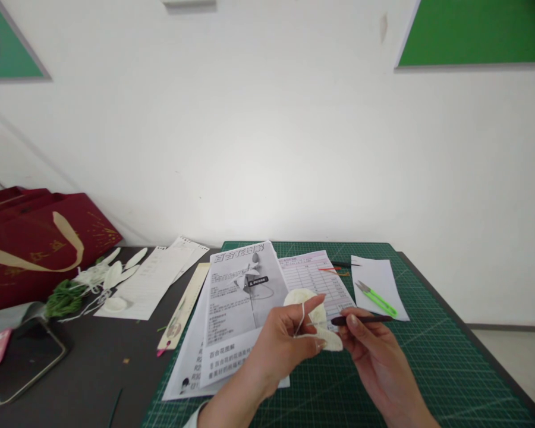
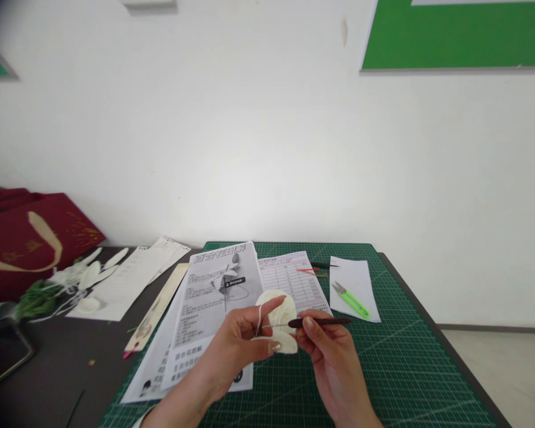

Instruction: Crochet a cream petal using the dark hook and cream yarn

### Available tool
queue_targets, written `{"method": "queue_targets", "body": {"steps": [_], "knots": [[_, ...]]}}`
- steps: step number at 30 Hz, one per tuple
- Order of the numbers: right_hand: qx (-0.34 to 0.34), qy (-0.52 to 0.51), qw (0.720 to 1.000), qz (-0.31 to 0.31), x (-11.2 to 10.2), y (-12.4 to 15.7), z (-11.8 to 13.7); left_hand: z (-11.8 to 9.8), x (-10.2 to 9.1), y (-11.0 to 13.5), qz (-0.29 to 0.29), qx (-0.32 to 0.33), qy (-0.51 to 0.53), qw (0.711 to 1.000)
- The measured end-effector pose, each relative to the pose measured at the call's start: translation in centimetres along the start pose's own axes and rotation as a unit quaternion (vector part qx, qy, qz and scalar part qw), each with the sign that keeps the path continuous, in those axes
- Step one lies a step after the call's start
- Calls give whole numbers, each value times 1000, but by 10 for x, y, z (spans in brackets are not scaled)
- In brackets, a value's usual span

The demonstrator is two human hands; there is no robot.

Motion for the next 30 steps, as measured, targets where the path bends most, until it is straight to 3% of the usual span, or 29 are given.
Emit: {"method": "queue_targets", "body": {"steps": [30], "knots": [[-30, 8, 999, 20, 8, 0, 5, -5, 0, -3, 36, -35, 50, 997]]}}
Point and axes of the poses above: each hand's wrist, its own y-axis away from the middle knuckle, its own x-axis out of the palm, z = x × y, the point moved 5 cm from there along -y, towards the middle knuckle, and after that the axes turned 6 degrees about -x, right-handed, at the moved point
